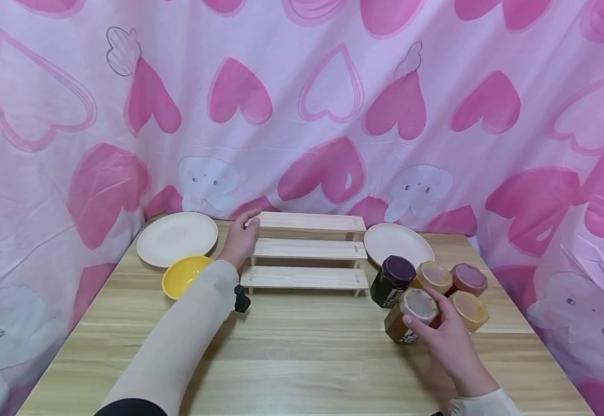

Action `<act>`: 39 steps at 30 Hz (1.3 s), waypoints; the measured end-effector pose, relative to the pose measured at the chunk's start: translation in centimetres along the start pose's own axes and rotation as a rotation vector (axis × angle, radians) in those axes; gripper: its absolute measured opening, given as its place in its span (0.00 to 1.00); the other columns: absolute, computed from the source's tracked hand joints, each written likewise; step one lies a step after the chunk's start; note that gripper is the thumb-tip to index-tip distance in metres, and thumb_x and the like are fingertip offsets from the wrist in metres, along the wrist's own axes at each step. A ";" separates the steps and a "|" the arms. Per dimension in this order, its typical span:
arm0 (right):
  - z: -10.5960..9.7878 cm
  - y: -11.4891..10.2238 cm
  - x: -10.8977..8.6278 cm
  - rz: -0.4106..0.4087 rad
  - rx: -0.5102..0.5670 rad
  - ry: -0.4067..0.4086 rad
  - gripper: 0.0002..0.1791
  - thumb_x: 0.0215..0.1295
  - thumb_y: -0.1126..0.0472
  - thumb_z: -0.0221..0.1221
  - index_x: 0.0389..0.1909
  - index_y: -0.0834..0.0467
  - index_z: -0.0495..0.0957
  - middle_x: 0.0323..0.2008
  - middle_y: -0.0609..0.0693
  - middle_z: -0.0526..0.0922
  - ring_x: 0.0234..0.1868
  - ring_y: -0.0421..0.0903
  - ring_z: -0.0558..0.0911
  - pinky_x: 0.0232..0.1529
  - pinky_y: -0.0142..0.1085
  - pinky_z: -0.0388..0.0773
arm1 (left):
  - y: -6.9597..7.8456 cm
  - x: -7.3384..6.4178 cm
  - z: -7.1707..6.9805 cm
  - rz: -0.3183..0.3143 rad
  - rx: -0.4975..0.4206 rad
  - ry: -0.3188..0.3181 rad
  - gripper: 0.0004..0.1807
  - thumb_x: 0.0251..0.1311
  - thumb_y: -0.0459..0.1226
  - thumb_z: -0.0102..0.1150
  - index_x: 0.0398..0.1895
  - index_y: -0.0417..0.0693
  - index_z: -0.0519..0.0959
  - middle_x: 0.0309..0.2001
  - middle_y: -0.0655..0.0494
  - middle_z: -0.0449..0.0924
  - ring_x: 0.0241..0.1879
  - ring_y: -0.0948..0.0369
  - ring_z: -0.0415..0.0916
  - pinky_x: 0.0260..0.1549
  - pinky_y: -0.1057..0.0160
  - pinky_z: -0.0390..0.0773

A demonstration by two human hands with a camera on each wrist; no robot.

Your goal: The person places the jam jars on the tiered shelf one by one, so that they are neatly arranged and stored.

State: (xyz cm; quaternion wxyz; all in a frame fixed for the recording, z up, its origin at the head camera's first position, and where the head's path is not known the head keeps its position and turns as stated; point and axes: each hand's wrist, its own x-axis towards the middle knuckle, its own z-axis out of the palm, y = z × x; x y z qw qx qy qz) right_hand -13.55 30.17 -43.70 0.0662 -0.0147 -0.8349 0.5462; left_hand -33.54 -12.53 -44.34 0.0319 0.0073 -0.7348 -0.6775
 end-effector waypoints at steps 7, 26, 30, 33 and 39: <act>0.0 0.3 0.0 -0.012 0.007 0.003 0.44 0.68 0.66 0.70 0.79 0.67 0.57 0.65 0.71 0.73 0.50 0.26 0.79 0.49 0.22 0.79 | 0.1 -0.3 0.0 0.003 0.022 -0.001 0.25 0.83 0.50 0.45 0.78 0.60 0.69 0.23 0.61 0.67 0.19 0.64 0.62 0.20 0.66 0.67; -0.1 0.8 0.4 0.027 0.018 -0.001 0.44 0.66 0.66 0.72 0.78 0.66 0.60 0.59 0.57 0.80 0.50 0.27 0.81 0.50 0.23 0.80 | -0.5 0.0 0.0 0.027 0.078 0.018 0.25 0.83 0.52 0.45 0.78 0.62 0.70 0.29 0.54 0.70 0.27 0.59 0.66 0.29 0.62 0.71; -0.1 1.0 0.5 0.024 0.017 0.008 0.43 0.65 0.66 0.72 0.77 0.64 0.63 0.56 0.50 0.81 0.50 0.28 0.81 0.50 0.23 0.79 | -0.4 0.0 0.0 0.026 0.074 0.011 0.25 0.83 0.52 0.45 0.78 0.62 0.69 0.28 0.56 0.70 0.25 0.60 0.66 0.26 0.63 0.71; -0.1 1.2 0.5 0.029 0.023 0.020 0.41 0.65 0.66 0.73 0.76 0.63 0.65 0.52 0.39 0.82 0.50 0.28 0.81 0.50 0.23 0.79 | -0.3 -0.1 0.1 0.034 0.073 0.007 0.26 0.83 0.51 0.45 0.78 0.61 0.69 0.27 0.57 0.69 0.25 0.61 0.65 0.27 0.63 0.71; 0.0 1.2 0.3 0.032 0.024 0.032 0.41 0.63 0.65 0.74 0.75 0.63 0.67 0.49 0.31 0.81 0.51 0.28 0.81 0.50 0.23 0.79 | -0.4 -0.1 0.2 0.049 0.082 0.018 0.25 0.83 0.51 0.45 0.78 0.60 0.70 0.29 0.55 0.70 0.27 0.60 0.67 0.31 0.62 0.72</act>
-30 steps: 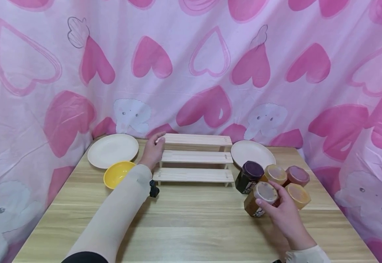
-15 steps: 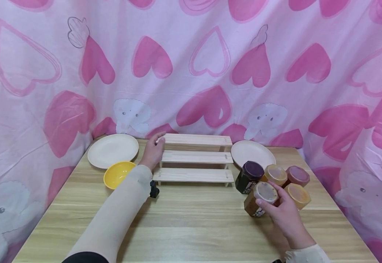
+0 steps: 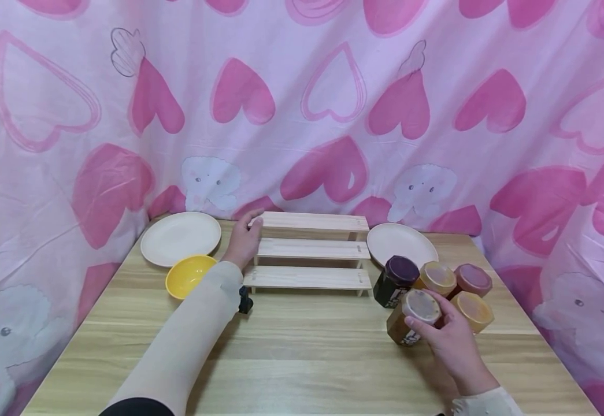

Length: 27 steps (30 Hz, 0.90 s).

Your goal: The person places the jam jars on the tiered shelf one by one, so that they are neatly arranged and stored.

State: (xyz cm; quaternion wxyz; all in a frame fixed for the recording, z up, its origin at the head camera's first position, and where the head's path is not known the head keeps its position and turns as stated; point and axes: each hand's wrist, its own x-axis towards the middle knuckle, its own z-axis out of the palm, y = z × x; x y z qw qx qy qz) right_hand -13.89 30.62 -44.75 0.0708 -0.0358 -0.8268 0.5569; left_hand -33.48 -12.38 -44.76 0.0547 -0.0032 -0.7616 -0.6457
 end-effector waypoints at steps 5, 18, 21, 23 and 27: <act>0.2 -0.4 -0.2 -0.017 -0.020 0.008 0.41 0.62 0.64 0.75 0.74 0.63 0.68 0.49 0.31 0.82 0.50 0.29 0.82 0.51 0.23 0.80 | -0.2 0.0 0.0 0.002 0.007 0.003 0.25 0.83 0.51 0.45 0.77 0.59 0.70 0.33 0.46 0.73 0.30 0.58 0.68 0.33 0.59 0.73; 0.7 -3.1 -0.3 -0.076 0.020 -0.028 0.41 0.60 0.68 0.75 0.73 0.63 0.70 0.52 0.33 0.83 0.52 0.32 0.83 0.50 0.25 0.80 | 0.0 -0.1 0.1 0.024 0.027 0.014 0.25 0.83 0.50 0.44 0.77 0.58 0.71 0.33 0.47 0.73 0.31 0.57 0.69 0.33 0.59 0.74; 1.0 -3.6 -0.3 -0.101 0.057 -0.042 0.40 0.59 0.70 0.75 0.72 0.65 0.71 0.52 0.35 0.84 0.51 0.34 0.84 0.50 0.26 0.82 | -0.1 -0.1 0.1 0.026 0.029 0.008 0.25 0.83 0.51 0.44 0.77 0.58 0.70 0.32 0.50 0.73 0.30 0.58 0.69 0.33 0.59 0.74; 1.3 -4.0 -0.2 -0.125 0.076 -0.052 0.39 0.59 0.71 0.75 0.71 0.66 0.71 0.53 0.37 0.85 0.51 0.34 0.85 0.50 0.26 0.82 | -0.2 -0.1 0.0 0.026 0.032 0.008 0.26 0.83 0.51 0.44 0.77 0.58 0.70 0.31 0.52 0.72 0.29 0.58 0.69 0.33 0.59 0.74; 1.8 -4.8 0.0 -0.173 0.099 -0.062 0.37 0.58 0.73 0.74 0.69 0.67 0.72 0.52 0.39 0.86 0.50 0.36 0.85 0.50 0.27 0.83 | -0.2 0.0 0.0 0.025 0.040 0.011 0.25 0.83 0.51 0.44 0.77 0.59 0.70 0.30 0.54 0.72 0.29 0.58 0.69 0.34 0.59 0.74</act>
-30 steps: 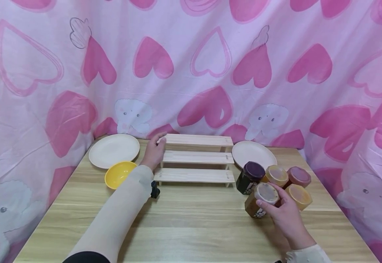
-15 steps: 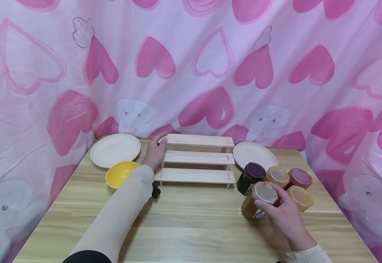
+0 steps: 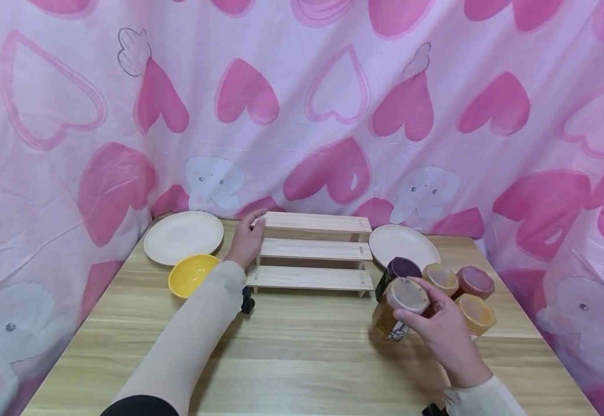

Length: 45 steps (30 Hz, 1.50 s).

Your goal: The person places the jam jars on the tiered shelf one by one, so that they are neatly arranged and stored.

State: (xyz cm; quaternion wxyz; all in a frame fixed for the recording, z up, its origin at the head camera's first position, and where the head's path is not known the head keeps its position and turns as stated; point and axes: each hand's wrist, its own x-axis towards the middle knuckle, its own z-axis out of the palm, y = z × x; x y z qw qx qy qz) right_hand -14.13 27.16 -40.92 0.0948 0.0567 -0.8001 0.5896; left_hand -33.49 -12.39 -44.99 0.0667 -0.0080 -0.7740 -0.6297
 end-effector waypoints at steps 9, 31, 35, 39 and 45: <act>1.6 -1.4 1.2 -0.024 -0.011 -0.002 0.37 0.58 0.72 0.75 0.69 0.66 0.73 0.52 0.40 0.84 0.51 0.37 0.84 0.50 0.27 0.82 | 0.2 -0.1 0.2 -0.012 -0.003 0.010 0.25 0.83 0.50 0.45 0.77 0.59 0.71 0.48 0.31 0.75 0.37 0.55 0.72 0.43 0.56 0.75; 6.1 -4.8 5.9 -0.003 0.076 -0.090 0.37 0.63 0.63 0.75 0.70 0.60 0.70 0.60 0.53 0.79 0.57 0.44 0.81 0.56 0.28 0.80 | 0.0 0.0 0.2 -0.007 -0.047 0.013 0.24 0.83 0.49 0.46 0.76 0.60 0.71 0.26 0.56 0.69 0.23 0.61 0.65 0.27 0.61 0.72; 6.9 -5.1 6.7 -0.010 0.084 -0.111 0.37 0.64 0.61 0.75 0.71 0.59 0.70 0.61 0.55 0.79 0.58 0.45 0.81 0.56 0.29 0.80 | -0.1 0.1 0.2 0.003 -0.043 0.013 0.24 0.83 0.49 0.46 0.77 0.59 0.71 0.28 0.52 0.71 0.23 0.61 0.65 0.27 0.61 0.72; 7.7 -5.4 7.6 -0.008 0.097 -0.122 0.38 0.64 0.61 0.74 0.72 0.59 0.70 0.62 0.56 0.78 0.59 0.46 0.81 0.57 0.29 0.80 | -0.2 0.2 0.2 0.009 -0.040 0.010 0.24 0.83 0.49 0.46 0.77 0.58 0.71 0.27 0.53 0.70 0.23 0.61 0.65 0.25 0.62 0.71; 8.8 -5.9 8.9 -0.019 0.119 -0.144 0.35 0.65 0.60 0.74 0.71 0.57 0.72 0.62 0.56 0.78 0.61 0.49 0.80 0.58 0.33 0.81 | -0.2 0.2 0.2 0.000 -0.046 0.013 0.24 0.83 0.49 0.46 0.76 0.60 0.71 0.26 0.57 0.69 0.24 0.61 0.66 0.26 0.62 0.72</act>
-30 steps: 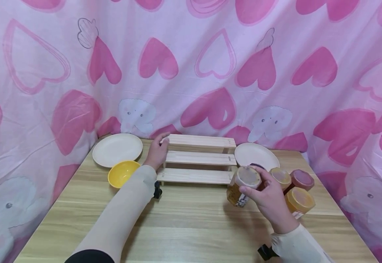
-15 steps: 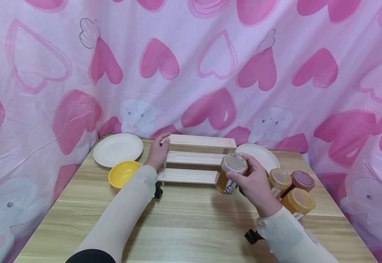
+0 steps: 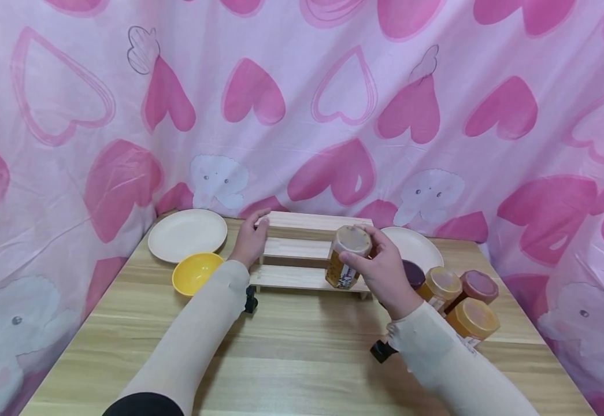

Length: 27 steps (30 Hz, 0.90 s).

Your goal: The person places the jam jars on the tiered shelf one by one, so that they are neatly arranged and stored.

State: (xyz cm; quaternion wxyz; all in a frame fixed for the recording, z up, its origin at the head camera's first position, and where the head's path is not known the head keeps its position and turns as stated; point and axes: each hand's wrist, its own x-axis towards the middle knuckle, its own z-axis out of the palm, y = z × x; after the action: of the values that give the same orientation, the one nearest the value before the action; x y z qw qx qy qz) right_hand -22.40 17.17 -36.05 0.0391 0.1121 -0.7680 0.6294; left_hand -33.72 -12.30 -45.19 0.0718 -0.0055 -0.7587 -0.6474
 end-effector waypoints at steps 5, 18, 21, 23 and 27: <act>0.7 -0.2 1.3 0.011 0.010 -0.004 0.36 0.64 0.58 0.75 0.70 0.54 0.72 0.63 0.54 0.79 0.62 0.50 0.79 0.61 0.41 0.81 | 0.0 0.2 0.1 0.011 0.011 0.012 0.23 0.82 0.48 0.47 0.75 0.59 0.73 0.26 0.55 0.70 0.26 0.61 0.68 0.30 0.61 0.73; 3.0 -1.3 4.8 -0.050 0.024 0.011 0.36 0.62 0.58 0.76 0.70 0.55 0.74 0.61 0.54 0.81 0.60 0.50 0.81 0.64 0.47 0.79 | 0.4 0.1 -0.1 0.019 0.035 0.018 0.24 0.83 0.48 0.45 0.76 0.57 0.72 0.27 0.56 0.70 0.28 0.60 0.68 0.33 0.60 0.73; 3.6 -1.8 5.5 -0.052 0.017 0.027 0.36 0.61 0.57 0.77 0.69 0.55 0.74 0.60 0.53 0.81 0.61 0.50 0.81 0.65 0.46 0.79 | 0.5 0.1 -0.1 0.020 0.033 0.016 0.24 0.83 0.48 0.45 0.75 0.57 0.73 0.27 0.55 0.70 0.27 0.60 0.68 0.32 0.60 0.73; 4.0 -2.1 5.9 -0.054 0.032 0.024 0.36 0.62 0.58 0.76 0.69 0.56 0.74 0.61 0.53 0.81 0.61 0.51 0.81 0.66 0.48 0.78 | 0.4 0.2 -0.1 0.017 0.035 0.015 0.23 0.83 0.48 0.46 0.75 0.58 0.73 0.26 0.55 0.70 0.27 0.60 0.68 0.33 0.60 0.73; 5.1 -2.5 6.7 -0.034 0.059 0.010 0.35 0.63 0.56 0.76 0.69 0.52 0.74 0.62 0.51 0.81 0.63 0.50 0.80 0.68 0.51 0.76 | 0.2 0.1 0.0 0.013 0.027 0.017 0.23 0.82 0.48 0.46 0.75 0.58 0.74 0.27 0.53 0.70 0.27 0.60 0.68 0.33 0.60 0.73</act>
State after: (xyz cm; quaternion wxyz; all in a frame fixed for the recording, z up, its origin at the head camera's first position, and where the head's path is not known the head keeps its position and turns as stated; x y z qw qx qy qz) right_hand -27.99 10.95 -33.38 0.0505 0.1230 -0.7468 0.6516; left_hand -33.84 -12.28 -44.96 0.0827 -0.0039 -0.7666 -0.6368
